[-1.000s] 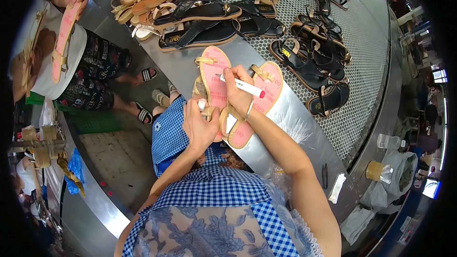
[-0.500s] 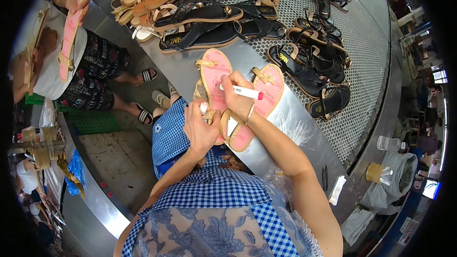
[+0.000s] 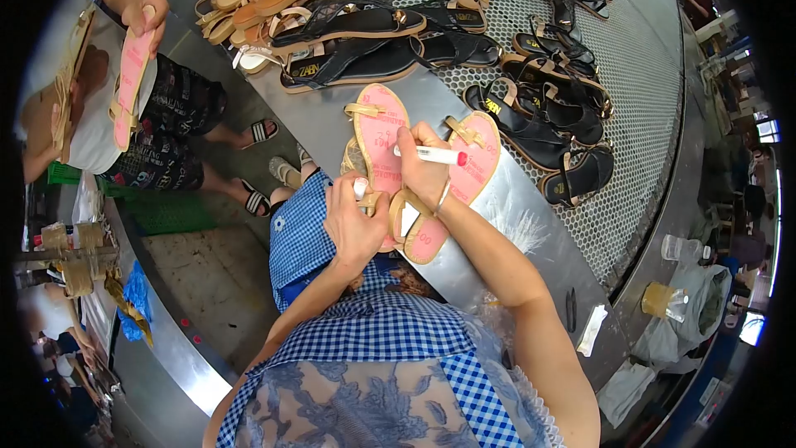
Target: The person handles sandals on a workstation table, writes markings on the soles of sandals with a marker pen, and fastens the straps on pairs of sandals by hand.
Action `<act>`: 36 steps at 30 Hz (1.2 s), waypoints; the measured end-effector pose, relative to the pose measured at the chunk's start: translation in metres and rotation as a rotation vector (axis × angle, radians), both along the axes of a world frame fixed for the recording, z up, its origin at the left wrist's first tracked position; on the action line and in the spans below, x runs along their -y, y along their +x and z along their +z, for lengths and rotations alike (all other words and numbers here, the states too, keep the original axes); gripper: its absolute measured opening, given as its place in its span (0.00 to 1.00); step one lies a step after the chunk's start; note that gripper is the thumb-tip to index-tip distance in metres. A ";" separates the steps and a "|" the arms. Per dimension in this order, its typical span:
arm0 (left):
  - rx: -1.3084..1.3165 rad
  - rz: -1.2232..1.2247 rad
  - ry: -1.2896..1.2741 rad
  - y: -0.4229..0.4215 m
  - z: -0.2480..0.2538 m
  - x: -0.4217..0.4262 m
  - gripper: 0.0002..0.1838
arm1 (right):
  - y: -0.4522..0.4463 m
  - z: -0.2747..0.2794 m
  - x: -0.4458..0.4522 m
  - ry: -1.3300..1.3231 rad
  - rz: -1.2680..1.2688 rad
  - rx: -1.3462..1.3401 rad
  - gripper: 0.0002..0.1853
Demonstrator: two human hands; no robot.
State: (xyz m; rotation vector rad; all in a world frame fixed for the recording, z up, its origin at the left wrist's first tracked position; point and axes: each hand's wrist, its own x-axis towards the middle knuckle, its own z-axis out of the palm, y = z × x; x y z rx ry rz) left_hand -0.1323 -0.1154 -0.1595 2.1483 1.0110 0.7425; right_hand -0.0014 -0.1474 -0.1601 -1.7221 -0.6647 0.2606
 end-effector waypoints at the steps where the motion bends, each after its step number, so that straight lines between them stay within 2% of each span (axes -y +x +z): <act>1: 0.002 -0.002 -0.001 0.000 0.000 0.000 0.19 | 0.002 -0.003 0.003 0.108 0.016 -0.072 0.13; 3: -0.008 -0.012 -0.015 -0.001 0.000 0.000 0.19 | 0.003 -0.002 0.005 0.261 0.027 -0.199 0.14; 7: 0.034 -0.024 0.014 -0.004 -0.001 -0.002 0.18 | 0.004 0.006 0.006 0.323 0.020 -0.251 0.14; 12: 0.305 -0.022 -0.160 -0.029 0.001 -0.005 0.16 | 0.006 0.014 0.003 0.392 0.021 -0.262 0.14; 14: 0.310 -0.052 -0.183 -0.042 0.007 -0.005 0.17 | 0.008 0.019 0.002 0.389 -0.011 -0.271 0.18; 16: 0.479 -0.030 -0.152 -0.052 0.003 -0.006 0.21 | 0.013 0.030 0.009 0.384 0.050 -0.317 0.17; 17: 0.483 -0.008 -0.119 -0.059 -0.001 -0.007 0.23 | 0.017 0.033 0.010 0.446 0.040 -0.356 0.17; 20: 0.375 0.100 -0.217 -0.078 -0.007 -0.006 0.18 | 0.027 0.046 0.015 0.540 0.066 -0.323 0.15; 22: 0.359 0.074 -0.509 -0.080 -0.014 0.004 0.23 | 0.029 0.061 0.020 0.498 0.010 -0.314 0.20; 23: 0.558 -0.019 -0.777 -0.077 -0.023 0.009 0.24 | 0.032 0.064 0.025 0.451 0.005 -0.268 0.21; 24: 0.684 -0.065 -0.799 -0.069 -0.015 0.017 0.23 | 0.037 0.065 0.031 0.402 -0.001 -0.224 0.22; 26: 0.700 -0.105 -0.447 -0.056 -0.009 0.018 0.21 | 0.040 0.069 0.037 0.378 -0.015 -0.206 0.20; 27: 0.706 -0.106 -0.450 -0.054 -0.008 0.016 0.21 | 0.039 0.072 0.039 0.349 -0.021 -0.201 0.18; 29: 0.567 -0.216 0.291 -0.050 -0.006 0.007 0.15 | 0.048 0.069 0.051 0.241 0.000 -0.101 0.13; 30: 0.584 -0.215 0.302 -0.052 -0.004 0.001 0.15 | 0.045 0.067 0.055 0.189 0.019 0.035 0.10; 32: 0.476 -0.427 0.664 -0.063 -0.003 -0.009 0.10 | 0.036 0.065 0.061 0.206 -0.010 0.291 0.12; 33: 0.406 -0.449 0.690 -0.065 -0.006 -0.010 0.08 | 0.038 0.064 0.067 0.182 -0.064 0.382 0.16; 36: 0.268 -0.483 0.697 -0.067 -0.013 -0.009 0.10 | 0.051 0.056 0.075 0.252 -0.180 0.358 0.20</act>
